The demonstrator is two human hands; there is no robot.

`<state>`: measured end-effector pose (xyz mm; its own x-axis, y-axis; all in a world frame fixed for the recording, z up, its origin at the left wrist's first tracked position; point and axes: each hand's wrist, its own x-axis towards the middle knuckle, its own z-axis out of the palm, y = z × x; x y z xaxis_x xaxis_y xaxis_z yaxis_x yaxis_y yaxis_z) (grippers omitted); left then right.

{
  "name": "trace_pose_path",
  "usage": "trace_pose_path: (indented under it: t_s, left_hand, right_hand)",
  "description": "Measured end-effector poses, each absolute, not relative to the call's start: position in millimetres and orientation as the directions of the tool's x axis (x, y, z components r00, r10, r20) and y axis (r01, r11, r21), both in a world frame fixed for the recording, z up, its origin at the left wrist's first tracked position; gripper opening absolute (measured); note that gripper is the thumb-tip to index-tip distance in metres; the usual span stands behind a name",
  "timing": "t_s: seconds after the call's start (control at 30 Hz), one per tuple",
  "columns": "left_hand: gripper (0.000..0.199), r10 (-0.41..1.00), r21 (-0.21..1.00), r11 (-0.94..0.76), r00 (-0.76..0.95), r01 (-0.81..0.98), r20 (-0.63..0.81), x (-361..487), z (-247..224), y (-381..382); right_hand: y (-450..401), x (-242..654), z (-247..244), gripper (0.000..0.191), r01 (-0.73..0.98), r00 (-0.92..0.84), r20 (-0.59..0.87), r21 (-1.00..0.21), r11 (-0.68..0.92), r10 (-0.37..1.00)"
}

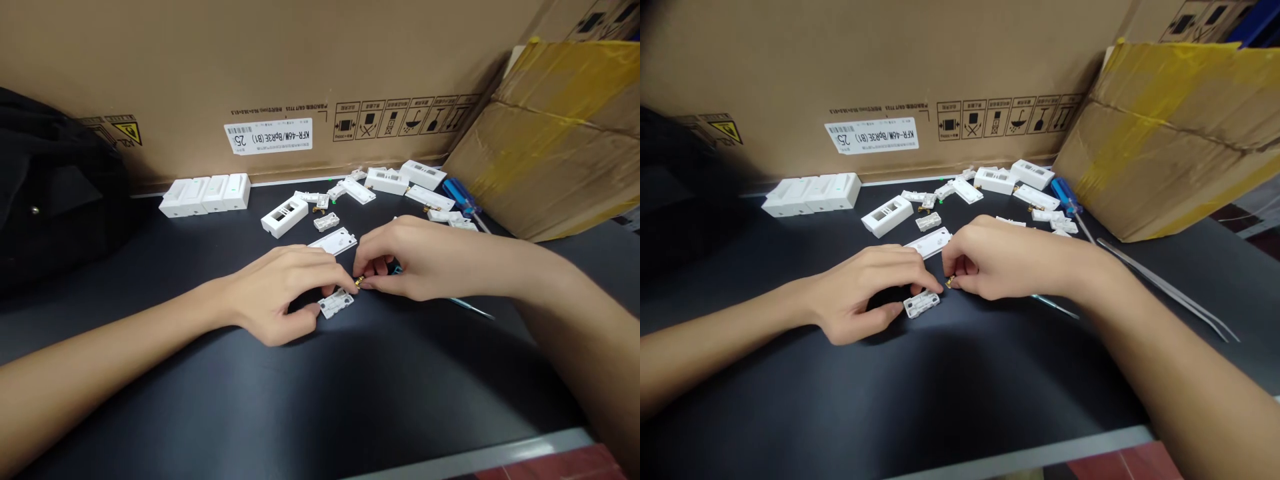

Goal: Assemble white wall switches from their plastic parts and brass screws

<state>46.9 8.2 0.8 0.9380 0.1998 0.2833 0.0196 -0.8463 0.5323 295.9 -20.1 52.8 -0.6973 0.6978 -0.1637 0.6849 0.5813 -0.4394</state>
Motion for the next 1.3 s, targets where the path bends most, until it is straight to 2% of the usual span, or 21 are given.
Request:
trace_pose_path:
  t_s: [0.13,0.3,0.47,0.63,0.8,0.93,1.03,1.3]
  left_hand:
    - [0.047,0.19,0.502,-0.864,0.938,0.019,0.29,47,1,8]
    - [0.018,0.271,0.473,-0.873,0.923,0.116,0.273,48,1,5]
    - [0.028,0.258,0.454,-0.885,0.916,0.097,0.308,49,0,5]
    - [0.024,0.229,0.419,-0.905,0.918,0.078,0.324,49,0,5]
    - [0.044,0.232,0.381,-0.92,0.909,0.09,0.347,51,-1,3]
    - [0.031,0.228,0.342,-0.935,0.904,0.099,0.362,52,-3,2]
    - [0.024,0.236,0.345,-0.932,0.906,0.109,0.352,51,-4,2]
    - [0.027,0.205,0.449,-0.893,0.915,0.03,0.347,48,-4,3]
  right_hand:
    - [-19,297,51,0.022,0.667,-0.713,-0.141,-0.437,0.603,0.687]
    - [-18,300,54,0.016,0.678,-0.683,-0.136,-0.482,0.555,0.717]
    - [-22,297,59,0.016,0.663,-0.699,-0.166,-0.514,0.544,0.696]
    - [-25,293,62,0.015,0.663,-0.708,-0.223,-0.537,0.522,0.67]
    - [-26,289,61,0.013,0.661,-0.711,-0.225,-0.54,0.521,0.667]
    - [-27,284,59,0.016,0.648,-0.722,-0.21,-0.54,0.537,0.659]
    - [-27,283,58,0.018,0.64,-0.729,-0.198,-0.536,0.55,0.655]
    - [-28,284,63,0.018,0.64,-0.731,-0.209,-0.539,0.547,0.649]
